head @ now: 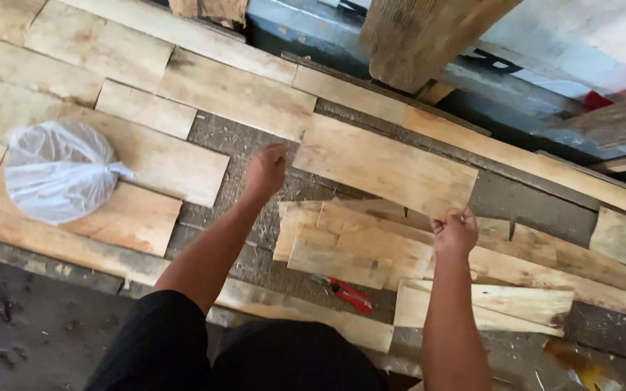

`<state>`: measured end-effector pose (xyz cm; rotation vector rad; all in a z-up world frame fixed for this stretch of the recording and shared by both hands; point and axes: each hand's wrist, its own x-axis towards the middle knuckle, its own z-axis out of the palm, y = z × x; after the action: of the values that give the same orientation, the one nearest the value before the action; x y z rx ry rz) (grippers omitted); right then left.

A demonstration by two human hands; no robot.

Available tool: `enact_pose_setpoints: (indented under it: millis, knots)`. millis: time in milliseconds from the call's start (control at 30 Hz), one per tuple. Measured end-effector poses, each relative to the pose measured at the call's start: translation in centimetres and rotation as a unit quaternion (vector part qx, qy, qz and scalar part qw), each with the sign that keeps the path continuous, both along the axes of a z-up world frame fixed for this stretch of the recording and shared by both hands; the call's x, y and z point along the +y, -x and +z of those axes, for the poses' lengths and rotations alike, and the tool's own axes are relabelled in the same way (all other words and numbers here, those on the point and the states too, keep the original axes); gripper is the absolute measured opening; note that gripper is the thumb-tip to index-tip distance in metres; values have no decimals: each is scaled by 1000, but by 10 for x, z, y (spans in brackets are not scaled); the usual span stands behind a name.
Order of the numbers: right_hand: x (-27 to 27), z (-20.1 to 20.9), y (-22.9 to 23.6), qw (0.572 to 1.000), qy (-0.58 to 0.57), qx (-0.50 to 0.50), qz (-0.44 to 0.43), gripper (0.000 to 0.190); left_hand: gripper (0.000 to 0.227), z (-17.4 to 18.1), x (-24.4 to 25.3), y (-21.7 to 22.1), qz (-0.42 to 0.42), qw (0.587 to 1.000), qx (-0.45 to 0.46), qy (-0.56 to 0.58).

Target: Sorting, inspecting, and trimming thin wooden planks at a workshop workbench.

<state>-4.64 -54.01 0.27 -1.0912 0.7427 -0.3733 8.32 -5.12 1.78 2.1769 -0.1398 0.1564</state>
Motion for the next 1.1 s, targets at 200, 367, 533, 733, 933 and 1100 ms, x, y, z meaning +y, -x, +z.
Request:
enact_pose_setpoints:
  millis: [200, 367, 533, 733, 933, 1100]
  knots:
    - [-29, -39, -58, 996, 53, 78, -4, 16, 59, 9, -26, -41, -167, 946, 85, -263]
    - [-34, -50, -82, 994, 10, 103, -32, 27, 44, -14, -34, -44, -172, 952, 76, -241]
    - [-48, -69, -90, 996, 17, 92, 2, 20, 36, -18, -34, -40, -137, 967, 6, -215]
    - [-41, -61, -104, 994, 32, 103, -4, 21, 39, -7, -32, -40, -137, 972, 5, -192]
    - [-26, -44, -110, 973, 104, 204, -7, 19, 46, 0, -28, -39, -148, 976, -22, -155]
    - [-30, -44, -100, 990, 35, 134, -12, 20, 39, 2, -32, -39, -129, 979, 9, -159]
